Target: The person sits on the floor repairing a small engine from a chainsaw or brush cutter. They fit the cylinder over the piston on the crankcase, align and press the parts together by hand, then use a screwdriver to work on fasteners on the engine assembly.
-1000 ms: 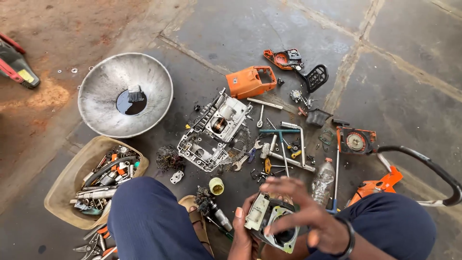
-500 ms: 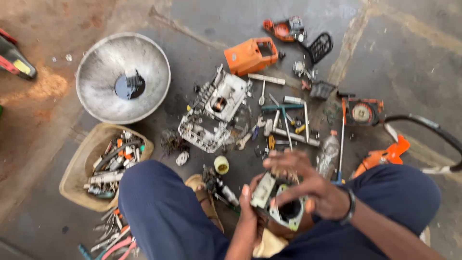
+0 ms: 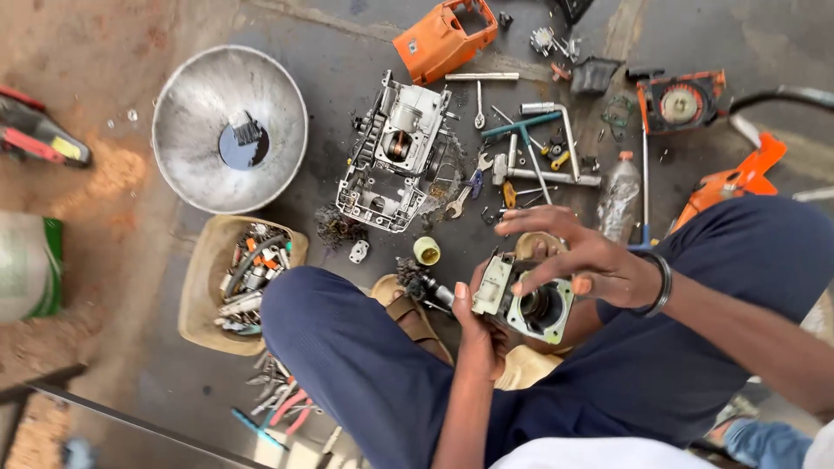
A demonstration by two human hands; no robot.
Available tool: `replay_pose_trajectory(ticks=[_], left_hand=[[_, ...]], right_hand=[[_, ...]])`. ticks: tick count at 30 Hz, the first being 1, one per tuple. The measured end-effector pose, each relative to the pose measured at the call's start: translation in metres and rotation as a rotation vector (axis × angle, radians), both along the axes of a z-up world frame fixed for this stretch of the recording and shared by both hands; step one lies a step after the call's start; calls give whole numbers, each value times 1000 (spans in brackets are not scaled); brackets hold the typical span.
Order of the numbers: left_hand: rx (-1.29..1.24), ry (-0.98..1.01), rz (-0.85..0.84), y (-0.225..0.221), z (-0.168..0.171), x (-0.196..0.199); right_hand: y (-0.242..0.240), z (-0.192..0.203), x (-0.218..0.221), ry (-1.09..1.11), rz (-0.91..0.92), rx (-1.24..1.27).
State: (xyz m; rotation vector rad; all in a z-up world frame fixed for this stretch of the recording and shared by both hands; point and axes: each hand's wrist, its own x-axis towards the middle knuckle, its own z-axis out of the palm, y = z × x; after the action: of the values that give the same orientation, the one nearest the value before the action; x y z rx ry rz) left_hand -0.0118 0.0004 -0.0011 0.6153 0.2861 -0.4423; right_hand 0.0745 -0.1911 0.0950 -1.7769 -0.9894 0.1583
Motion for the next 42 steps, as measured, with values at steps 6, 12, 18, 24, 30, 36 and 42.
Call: replay_pose_trajectory(ticks=[6, 12, 18, 24, 30, 36, 42], left_hand=[[17, -8, -17, 3, 1, 1], [20, -62, 21, 3, 3, 1], [44, -51, 73, 3, -1, -1], [100, -79, 78, -1, 2, 7], [22, -64, 120, 3, 0, 7], [12, 15, 207, 5, 5, 8], [50, -216, 229, 10, 10, 9]], right_hand=[[-5, -25, 4, 103, 80, 71], [-14, -60, 13, 269, 230, 317], [-15, -18, 5, 586, 68, 126], [-9, -14, 9, 324, 57, 124], [-15, -16, 19, 435, -337, 74], [-6, -32, 18, 921, -416, 166], [11, -51, -1, 923, -91, -105]])
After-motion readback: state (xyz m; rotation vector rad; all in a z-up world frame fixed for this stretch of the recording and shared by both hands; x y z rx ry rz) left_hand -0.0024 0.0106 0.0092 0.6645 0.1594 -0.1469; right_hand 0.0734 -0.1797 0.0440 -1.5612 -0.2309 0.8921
